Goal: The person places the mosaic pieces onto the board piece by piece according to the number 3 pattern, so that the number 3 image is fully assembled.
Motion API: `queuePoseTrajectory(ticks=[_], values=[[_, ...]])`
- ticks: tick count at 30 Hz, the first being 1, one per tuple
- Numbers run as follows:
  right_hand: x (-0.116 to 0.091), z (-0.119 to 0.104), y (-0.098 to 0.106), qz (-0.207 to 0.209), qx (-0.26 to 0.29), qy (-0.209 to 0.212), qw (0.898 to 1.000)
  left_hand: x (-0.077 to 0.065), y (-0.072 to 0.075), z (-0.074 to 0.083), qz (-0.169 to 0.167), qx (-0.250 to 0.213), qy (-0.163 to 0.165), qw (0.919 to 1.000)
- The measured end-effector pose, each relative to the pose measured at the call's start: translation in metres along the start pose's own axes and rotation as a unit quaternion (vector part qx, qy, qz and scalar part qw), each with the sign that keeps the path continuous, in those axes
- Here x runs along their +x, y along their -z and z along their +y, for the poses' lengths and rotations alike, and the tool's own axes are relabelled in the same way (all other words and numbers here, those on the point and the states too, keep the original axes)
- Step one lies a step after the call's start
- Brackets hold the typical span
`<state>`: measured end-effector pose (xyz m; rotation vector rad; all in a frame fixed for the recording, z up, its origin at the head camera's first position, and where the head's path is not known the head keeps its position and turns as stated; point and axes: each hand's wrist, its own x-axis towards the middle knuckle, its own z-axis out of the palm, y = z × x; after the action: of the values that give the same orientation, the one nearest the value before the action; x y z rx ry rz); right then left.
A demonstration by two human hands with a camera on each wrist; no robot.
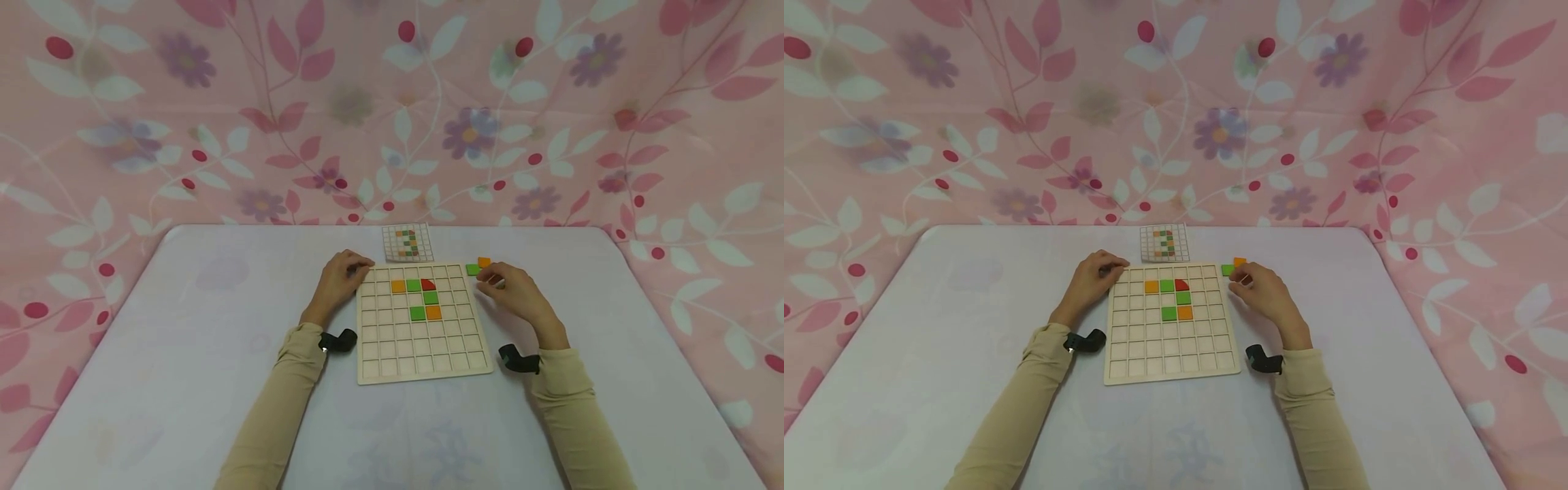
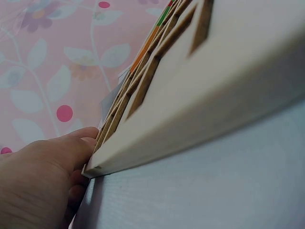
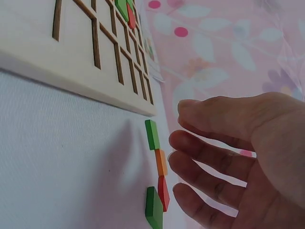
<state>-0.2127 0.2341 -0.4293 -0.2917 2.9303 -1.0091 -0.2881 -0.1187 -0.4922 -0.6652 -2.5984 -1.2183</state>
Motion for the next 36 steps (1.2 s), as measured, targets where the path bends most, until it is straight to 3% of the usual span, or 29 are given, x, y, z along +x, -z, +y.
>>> queuePoseTrajectory(ticks=[22,36], values=[[-0.006,0.024,0.019,-0.004,-0.034,-0.064,0.997,-0.001,0.001,0.0,0.009,0.0,-0.011,0.9999],[-0.009,0.032,0.016,-0.021,-0.045,-0.128,0.991,0.0,-0.001,0.001,0.005,0.01,-0.002,0.9999]])
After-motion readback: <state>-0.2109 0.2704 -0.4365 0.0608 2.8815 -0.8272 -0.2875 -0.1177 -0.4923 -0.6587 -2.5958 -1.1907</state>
